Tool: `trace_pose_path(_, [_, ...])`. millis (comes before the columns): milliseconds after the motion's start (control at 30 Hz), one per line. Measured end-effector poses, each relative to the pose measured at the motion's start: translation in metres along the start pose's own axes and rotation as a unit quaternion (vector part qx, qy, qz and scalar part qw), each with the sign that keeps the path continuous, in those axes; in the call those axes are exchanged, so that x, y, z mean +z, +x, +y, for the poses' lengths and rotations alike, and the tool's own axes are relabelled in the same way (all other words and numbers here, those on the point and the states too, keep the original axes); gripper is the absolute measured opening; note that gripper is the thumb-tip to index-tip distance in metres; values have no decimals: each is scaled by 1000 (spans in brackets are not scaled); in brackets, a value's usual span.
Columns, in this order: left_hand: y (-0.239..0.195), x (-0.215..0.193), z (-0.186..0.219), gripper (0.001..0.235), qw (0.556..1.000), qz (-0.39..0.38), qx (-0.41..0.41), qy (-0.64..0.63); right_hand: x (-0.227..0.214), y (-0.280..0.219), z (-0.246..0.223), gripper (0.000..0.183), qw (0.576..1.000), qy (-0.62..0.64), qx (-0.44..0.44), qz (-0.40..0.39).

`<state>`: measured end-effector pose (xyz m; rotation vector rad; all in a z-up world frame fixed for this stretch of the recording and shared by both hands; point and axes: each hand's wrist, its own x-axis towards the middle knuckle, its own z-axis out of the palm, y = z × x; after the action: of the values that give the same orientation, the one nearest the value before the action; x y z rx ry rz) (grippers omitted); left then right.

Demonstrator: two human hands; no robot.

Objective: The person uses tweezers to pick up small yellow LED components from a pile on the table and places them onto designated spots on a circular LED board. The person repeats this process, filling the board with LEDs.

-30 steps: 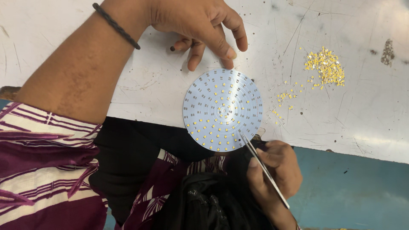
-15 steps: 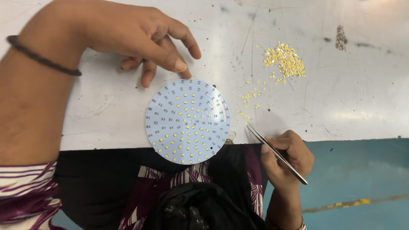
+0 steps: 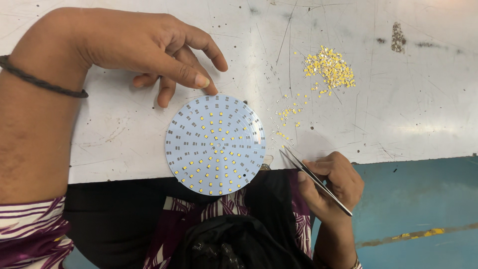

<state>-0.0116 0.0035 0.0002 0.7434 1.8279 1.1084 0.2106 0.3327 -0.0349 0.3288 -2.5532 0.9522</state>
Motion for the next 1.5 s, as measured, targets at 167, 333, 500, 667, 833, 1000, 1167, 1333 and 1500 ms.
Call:
trace_pose_path(167, [-1, 0, 0, 64, 1000, 1, 7, -2, 0, -1, 3, 17, 1000, 6, -3, 3])
trace_pose_path(333, [-2, 1, 11, 61, 1000, -4, -17, 10, -1, -3, 1, 13, 1000, 21, 19, 12])
trace_pose_path(500, [-11, 4, 19, 59, 999, 12, -39, -7, 25, 15, -24, 14, 995, 99, -6, 5])
trace_pose_path(667, [-19, 9, 23, 59, 998, 45, -34, 12, 54, 44, -43, 17, 984, 73, -117, -112])
trace_pose_path(833, [-18, 12, 23, 61, 999, 38, -31, 10, 50, 68, -44, 19, 973, 87, -114, -179])
trace_pose_path(1000, [-17, 12, 21, 59, 999, 22, -27, -2, 49, 73, -39, 23, 967, 109, -100, -206])
trace_pose_path(1167, [-17, 13, 22, 58, 999, 34, -30, -2, 48, 72, -35, 26, 965, 116, -77, -221])
trace_pose_path(1333, [-17, 14, 21, 58, 999, 39, -32, -3, 50, 72, -34, 25, 966, 111, -77, -221])
trace_pose_path(1500, [-17, 13, 20, 59, 999, 39, -27, -7, 51, 73, -37, 23, 964, 112, -84, -225])
